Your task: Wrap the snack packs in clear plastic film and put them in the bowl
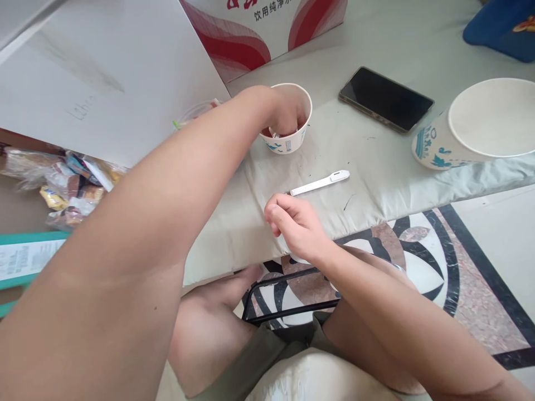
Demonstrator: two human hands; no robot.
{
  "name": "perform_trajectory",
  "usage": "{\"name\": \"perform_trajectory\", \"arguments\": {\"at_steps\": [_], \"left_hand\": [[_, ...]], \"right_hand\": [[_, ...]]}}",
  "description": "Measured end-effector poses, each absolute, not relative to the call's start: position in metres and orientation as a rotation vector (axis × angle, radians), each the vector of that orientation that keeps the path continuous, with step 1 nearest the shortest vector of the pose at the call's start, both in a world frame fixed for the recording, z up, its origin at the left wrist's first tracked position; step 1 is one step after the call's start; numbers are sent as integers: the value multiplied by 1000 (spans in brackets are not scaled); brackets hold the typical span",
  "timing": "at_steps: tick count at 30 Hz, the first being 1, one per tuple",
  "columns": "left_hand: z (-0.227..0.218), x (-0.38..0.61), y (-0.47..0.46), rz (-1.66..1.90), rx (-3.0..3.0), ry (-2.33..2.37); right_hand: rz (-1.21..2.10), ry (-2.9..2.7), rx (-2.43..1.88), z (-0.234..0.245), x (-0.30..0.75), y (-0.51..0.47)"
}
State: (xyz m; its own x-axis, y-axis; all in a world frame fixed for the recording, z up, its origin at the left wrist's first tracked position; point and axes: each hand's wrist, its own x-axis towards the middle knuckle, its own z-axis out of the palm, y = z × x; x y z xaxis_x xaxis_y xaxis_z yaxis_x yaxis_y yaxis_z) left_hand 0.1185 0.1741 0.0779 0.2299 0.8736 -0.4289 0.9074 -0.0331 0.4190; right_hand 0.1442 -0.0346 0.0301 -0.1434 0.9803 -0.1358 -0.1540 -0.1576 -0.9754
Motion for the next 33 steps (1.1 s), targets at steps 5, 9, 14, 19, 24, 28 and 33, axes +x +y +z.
{"name": "perform_trajectory", "arguments": {"at_steps": [5, 9, 14, 19, 24, 28, 33], "left_hand": [[104, 118, 177, -481, 2137, 1331], [153, 98, 153, -242, 2408, 1417], [154, 34, 74, 1056, 2178, 1248], [96, -37, -1, 1307, 1433, 1392], [59, -90, -18, 1338, 1044, 1420], [50, -120, -12, 1518, 678, 1430], [51, -153, -2, 1613, 311, 1303]], "right_hand": [[1481, -1115, -1131, 31, 145, -34], [1462, -1131, -1141, 32, 148, -34], [1405, -1178, -1184, 32, 147, -33], [1335, -1364, -1325, 23, 139, -33], [1245, -1563, -1371, 11, 122, -40], [1186, -1686, -1366, 13, 87, -39], [1125, -1829, -1251, 25, -5, 4]]}}
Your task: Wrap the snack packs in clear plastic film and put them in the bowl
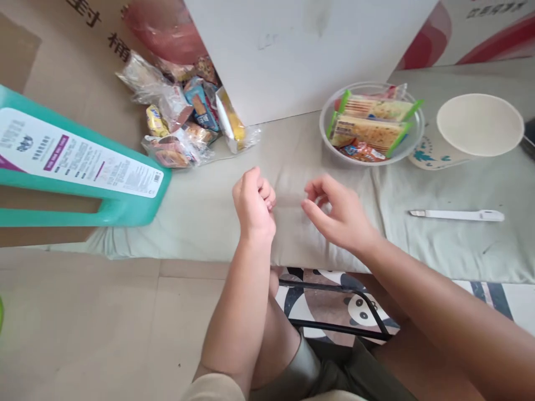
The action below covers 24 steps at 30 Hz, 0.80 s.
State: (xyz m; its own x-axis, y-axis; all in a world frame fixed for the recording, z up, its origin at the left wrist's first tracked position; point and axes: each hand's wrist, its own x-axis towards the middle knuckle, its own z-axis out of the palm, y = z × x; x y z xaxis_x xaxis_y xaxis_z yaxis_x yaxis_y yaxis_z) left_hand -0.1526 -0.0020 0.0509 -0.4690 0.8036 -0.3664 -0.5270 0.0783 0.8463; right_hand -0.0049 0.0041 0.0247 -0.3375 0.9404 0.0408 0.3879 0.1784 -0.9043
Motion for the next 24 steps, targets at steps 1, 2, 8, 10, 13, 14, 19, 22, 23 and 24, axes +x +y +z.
{"name": "perform_trajectory", "arguments": {"at_steps": [1, 2, 8, 10, 13, 14, 19, 22, 23, 24], "left_hand": [[52, -159, 0, 1590, 245, 1270], [53, -165, 1, 1565, 185, 1238], [52, -191, 6, 1575, -55, 1131], [51, -194, 6, 1605, -71, 1100], [52, -196, 4, 1683, -93, 1099], [52, -196, 3, 1712, -101, 1110], [53, -196, 4, 1854, -121, 1177], [50, -186, 4, 1831, -34, 1165], [48, -180, 3, 1782, 39, 1150], [46, -173, 1, 1710, 137, 1124]], "right_hand": [[1148, -1809, -1281, 26, -29, 19], [1175, -1761, -1344, 27, -53, 34], [1139, -1703, -1591, 20, -169, 102], [1093, -1746, -1650, 15, -184, 112], [1023, -1827, -1615, 9, -187, 120], [1006, -1838, -1598, 10, -185, 121], [996, -1852, -1462, 24, -150, 90], [819, -1894, -1346, 31, -102, 43], [681, -1896, -1316, 31, -82, 25], [555, -1891, -1301, 29, -61, 7]]}}
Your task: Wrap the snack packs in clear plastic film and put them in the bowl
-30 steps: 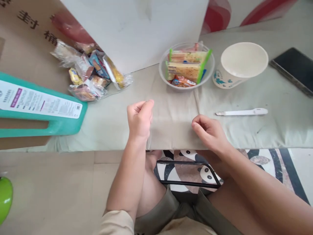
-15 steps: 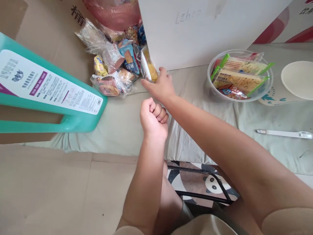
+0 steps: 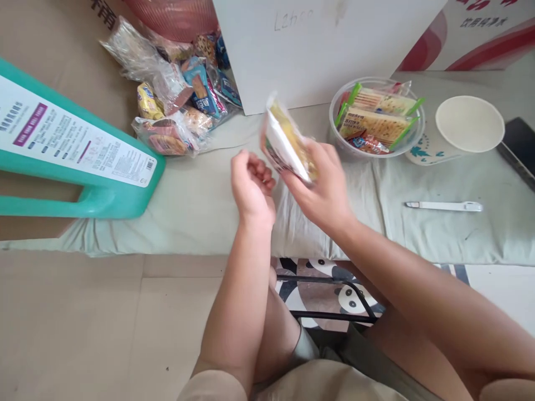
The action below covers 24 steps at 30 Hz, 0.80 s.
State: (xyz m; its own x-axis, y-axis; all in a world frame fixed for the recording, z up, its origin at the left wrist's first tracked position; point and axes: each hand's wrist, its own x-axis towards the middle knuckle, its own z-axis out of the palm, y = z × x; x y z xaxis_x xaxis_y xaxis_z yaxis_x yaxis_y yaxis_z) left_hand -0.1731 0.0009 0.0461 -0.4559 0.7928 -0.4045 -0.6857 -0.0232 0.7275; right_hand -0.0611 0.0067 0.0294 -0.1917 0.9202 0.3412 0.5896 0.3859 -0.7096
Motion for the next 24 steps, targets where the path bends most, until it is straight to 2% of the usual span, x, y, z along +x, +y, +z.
{"name": "perform_trajectory", "arguments": {"at_steps": [2, 6, 12, 24], "left_hand": [[40, -155, -6, 1511, 371, 1032], [22, -119, -22, 1113, 709, 805], [7, -96, -16, 1268, 683, 965], [-2, -79, -23, 963, 847, 904]], "right_hand": [[366, -1866, -1359, 24, -21, -26], [214, -1800, -1374, 6, 30, -63], [548, -1785, -950, -11, 57, -59], [501, -1605, -1136, -10, 85, -40]]}}
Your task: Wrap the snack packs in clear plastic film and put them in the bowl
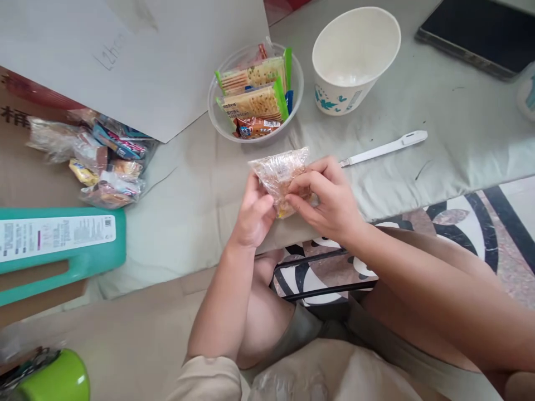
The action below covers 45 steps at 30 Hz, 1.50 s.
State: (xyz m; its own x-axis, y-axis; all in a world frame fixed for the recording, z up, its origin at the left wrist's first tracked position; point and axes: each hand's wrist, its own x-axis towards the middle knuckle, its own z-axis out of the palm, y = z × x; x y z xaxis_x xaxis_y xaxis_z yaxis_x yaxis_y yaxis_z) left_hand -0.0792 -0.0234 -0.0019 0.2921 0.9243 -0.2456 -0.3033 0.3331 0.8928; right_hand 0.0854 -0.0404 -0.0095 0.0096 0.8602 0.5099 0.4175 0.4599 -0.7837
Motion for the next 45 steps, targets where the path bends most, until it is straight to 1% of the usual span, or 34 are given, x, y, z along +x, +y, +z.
{"name": "perform_trajectory", "arguments": {"at_steps": [3, 5, 7, 9, 11, 13, 15, 19, 21, 23, 24, 26, 27, 30, 33, 37, 45], "left_hand": [[-11, -80, -27, 857, 1031, 865], [-17, -79, -27, 849, 1134, 932], [-19, -79, -24, 869, 1191, 1008], [-17, -80, -21, 956, 1219, 1056], [-13, -85, -17, 1094, 1211, 1095], [-8, -92, -14, 1188, 1178, 1148], [-5, -99, -11, 1223, 1144, 1207], [-3, -107, -7, 1274, 1075, 1288], [-3, -107, -6, 1293, 1047, 1309], [-3, -106, -6, 1311, 1031, 1320], [-3, -105, -6, 1316, 1027, 1321], [-3, -101, -9, 1308, 1034, 1310], [-3, -99, -11, 1296, 1045, 1298], [-1, -89, -19, 1250, 1093, 1240], [1, -80, -26, 1189, 1133, 1211], [2, -77, -28, 1147, 1164, 1232], [-3, -73, -28, 1180, 1245, 1270]], "right_hand": [[634, -1538, -1186, -11, 88, -38], [721, -1520, -1212, -12, 87, -36], [733, -1540, -1205, -11, 89, -34], [623, -1604, -1210, -9, 99, -32], [429, -1684, -1320, -9, 116, -29], [240, -1725, -1573, -10, 139, -27], [149, -1697, -1828, -13, 161, -25], [215, -1717, -2039, -20, 188, -23], [228, -1712, -2041, -20, 190, -22], [251, -1704, -1944, -18, 183, -25], [294, -1698, -1847, -16, 176, -27], [484, -1657, -1604, -11, 155, -36], [632, -1610, -1478, -8, 142, -42], [1254, -1428, -1221, 1, 102, -56], [1632, -1233, -1140, 7, 80, -61], [1766, -1083, -1148, 10, 79, -61], [1802, -970, -1264, 12, 84, -56]]}}
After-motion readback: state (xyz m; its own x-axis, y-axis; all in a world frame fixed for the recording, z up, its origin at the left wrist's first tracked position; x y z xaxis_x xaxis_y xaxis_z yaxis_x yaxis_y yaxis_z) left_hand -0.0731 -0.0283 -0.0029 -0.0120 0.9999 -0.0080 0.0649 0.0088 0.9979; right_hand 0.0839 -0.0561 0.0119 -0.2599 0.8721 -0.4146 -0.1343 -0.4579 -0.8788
